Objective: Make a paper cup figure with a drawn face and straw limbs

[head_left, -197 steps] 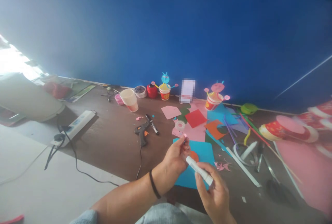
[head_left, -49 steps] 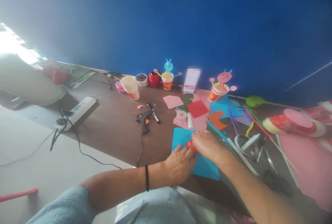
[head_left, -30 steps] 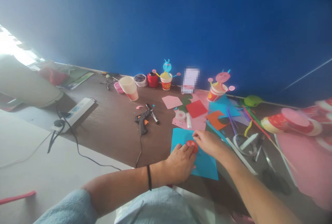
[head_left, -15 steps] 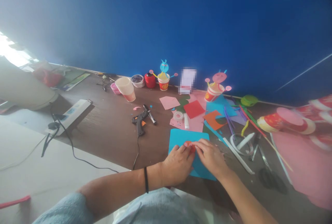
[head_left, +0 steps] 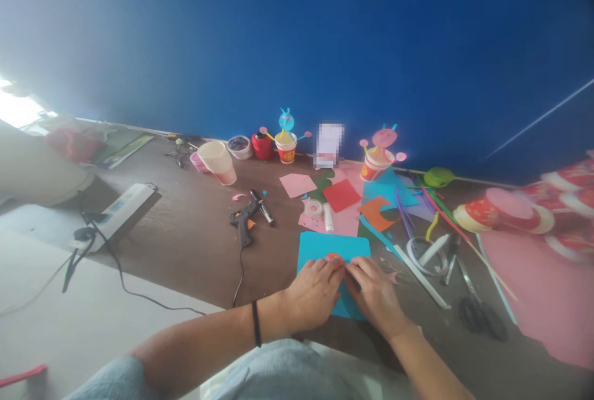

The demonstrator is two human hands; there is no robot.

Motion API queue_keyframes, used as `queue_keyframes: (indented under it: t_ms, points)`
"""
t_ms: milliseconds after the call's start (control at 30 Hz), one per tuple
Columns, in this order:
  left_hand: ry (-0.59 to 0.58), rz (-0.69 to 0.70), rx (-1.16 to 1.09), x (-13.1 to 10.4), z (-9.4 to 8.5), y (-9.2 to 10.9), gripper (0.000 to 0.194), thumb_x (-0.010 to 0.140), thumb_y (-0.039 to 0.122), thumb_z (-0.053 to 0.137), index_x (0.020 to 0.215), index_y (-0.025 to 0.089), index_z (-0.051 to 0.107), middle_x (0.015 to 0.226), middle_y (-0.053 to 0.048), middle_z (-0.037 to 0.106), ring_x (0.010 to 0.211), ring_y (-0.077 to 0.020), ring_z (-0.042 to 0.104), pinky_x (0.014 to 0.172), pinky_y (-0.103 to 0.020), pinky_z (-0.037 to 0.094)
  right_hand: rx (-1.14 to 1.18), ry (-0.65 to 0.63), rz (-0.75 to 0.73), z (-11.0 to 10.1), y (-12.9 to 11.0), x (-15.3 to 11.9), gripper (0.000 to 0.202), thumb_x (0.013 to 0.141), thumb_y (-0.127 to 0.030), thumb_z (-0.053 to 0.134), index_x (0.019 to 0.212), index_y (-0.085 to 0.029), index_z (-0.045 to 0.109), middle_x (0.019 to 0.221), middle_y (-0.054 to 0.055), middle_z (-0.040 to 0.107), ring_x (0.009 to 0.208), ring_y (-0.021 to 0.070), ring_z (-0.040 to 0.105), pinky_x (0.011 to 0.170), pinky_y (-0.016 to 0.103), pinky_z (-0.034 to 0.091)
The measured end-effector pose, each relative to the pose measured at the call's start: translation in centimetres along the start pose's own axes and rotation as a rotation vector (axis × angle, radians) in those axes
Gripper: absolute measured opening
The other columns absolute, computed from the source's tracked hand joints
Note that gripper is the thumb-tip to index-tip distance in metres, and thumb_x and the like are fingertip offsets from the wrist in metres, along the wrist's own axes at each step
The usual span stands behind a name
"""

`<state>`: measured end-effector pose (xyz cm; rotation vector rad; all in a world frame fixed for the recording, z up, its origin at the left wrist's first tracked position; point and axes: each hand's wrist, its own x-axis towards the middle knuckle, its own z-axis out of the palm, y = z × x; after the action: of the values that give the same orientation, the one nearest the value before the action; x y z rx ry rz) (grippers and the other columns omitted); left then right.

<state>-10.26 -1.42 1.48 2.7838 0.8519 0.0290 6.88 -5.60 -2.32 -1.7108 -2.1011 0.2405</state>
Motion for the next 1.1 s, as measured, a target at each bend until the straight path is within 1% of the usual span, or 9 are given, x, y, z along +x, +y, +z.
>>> queue_keyframes:
  t_ms: [133, 267, 700, 767, 833, 900, 1000, 1033, 1100]
  points:
    - [-0.008, 0.002, -0.031, 0.2, -0.1, -0.1, 0.041, 0.089, 0.026, 0.043, 0.128, 0.014, 0.04, 0.134, -0.011, 0.046, 0.109, -0.0259, 0.047, 0.086, -0.039, 0.042, 0.012, 0.006, 0.0, 0.0, 0.0, 0.1, 0.023, 0.094, -0.022, 0.041, 0.09, -0.019, 0.063, 0.084, 0.006, 0.059, 0.082, 0.0208, 0.054, 0.075, 0.033, 0.042]
    - [-0.018, -0.009, -0.037, 0.4, -0.1, -0.1, 0.046, 0.088, 0.025, 0.044, 0.131, 0.014, 0.036, 0.137, -0.01, 0.044, 0.114, -0.0267, 0.045, 0.088, -0.04, 0.042, 0.029, 0.0, -0.001, 0.1, 0.1, 0.1, 0.022, 0.094, -0.02, 0.04, 0.09, -0.02, 0.062, 0.085, 0.006, 0.059, 0.082, 0.0206, 0.055, 0.075, 0.034, 0.043]
    - [-0.009, 0.01, -0.042, 0.5, 0.0, 0.1, 0.046, 0.088, 0.027, 0.046, 0.13, 0.011, 0.037, 0.139, -0.013, 0.041, 0.121, -0.03, 0.041, 0.092, -0.043, 0.042, 0.044, -0.004, 0.003, 0.1, 0.3, 0.1, 0.02, 0.093, -0.02, 0.043, 0.09, -0.019, 0.062, 0.085, 0.005, 0.059, 0.083, 0.0202, 0.054, 0.075, 0.033, 0.043]
    - [0.008, -0.01, -0.111, 0.5, 0.2, -0.2, 0.045, 0.086, 0.026, 0.048, 0.128, 0.013, 0.039, 0.137, -0.013, 0.044, 0.118, -0.0306, 0.044, 0.091, -0.044, 0.043, 0.05, -0.009, 0.006, 0.2, 0.3, 0.1, 0.02, 0.093, -0.02, 0.043, 0.088, -0.019, 0.062, 0.083, 0.005, 0.059, 0.082, 0.0198, 0.054, 0.075, 0.032, 0.042]
    - [0.047, -0.049, -0.248, 0.6, 0.5, -0.7, 0.04, 0.085, 0.023, 0.049, 0.124, 0.016, 0.042, 0.129, -0.01, 0.052, 0.111, -0.0281, 0.05, 0.09, -0.043, 0.044, 0.048, 0.011, -0.001, 0.4, 0.5, 0.1, 0.018, 0.092, -0.018, 0.044, 0.086, -0.019, 0.062, 0.082, 0.005, 0.058, 0.081, 0.0197, 0.054, 0.074, 0.032, 0.042]
    - [0.127, -0.106, -0.456, 0.6, 0.8, -1.3, 0.036, 0.086, 0.018, 0.046, 0.122, 0.018, 0.042, 0.12, -0.007, 0.058, 0.105, -0.0226, 0.055, 0.09, -0.038, 0.045, 0.04, 0.049, -0.013, 0.8, 0.8, 0.1, 0.016, 0.09, -0.018, 0.047, 0.085, -0.018, 0.062, 0.082, 0.005, 0.058, 0.081, 0.0202, 0.053, 0.075, 0.033, 0.042]
    - [0.253, -0.194, -0.734, 0.3, 1.0, -2.2, 0.034, 0.089, 0.013, 0.038, 0.123, 0.018, 0.039, 0.116, -0.007, 0.059, 0.095, -0.015, 0.061, 0.085, -0.029, 0.048, 0.033, 0.09, -0.026, 1.3, 1.1, 0.0, 0.013, 0.088, -0.018, 0.049, 0.087, -0.016, 0.062, 0.085, 0.008, 0.059, 0.083, 0.0216, 0.053, 0.076, 0.034, 0.042]
    - [0.274, -0.198, -0.758, 0.2, 1.0, -2.4, 0.034, 0.089, 0.012, 0.038, 0.122, 0.018, 0.04, 0.115, -0.007, 0.059, 0.094, -0.0144, 0.061, 0.084, -0.028, 0.048, 0.033, 0.089, -0.029, 1.3, 1.2, 0.0, 0.013, 0.088, -0.019, 0.05, 0.089, -0.016, 0.062, 0.085, 0.008, 0.059, 0.083, 0.0218, 0.053, 0.076, 0.034, 0.042]
    - [0.27, -0.148, -0.67, -0.3, 0.9, -2.5, 0.033, 0.087, 0.011, 0.04, 0.119, 0.019, 0.044, 0.113, -0.007, 0.06, 0.096, -0.0168, 0.06, 0.086, -0.031, 0.047, 0.032, 0.08, -0.038, 1.3, 1.1, 0.0, 0.017, 0.088, -0.017, 0.049, 0.098, -0.016, 0.062, 0.085, 0.007, 0.059, 0.083, 0.0219, 0.053, 0.075, 0.034, 0.042]
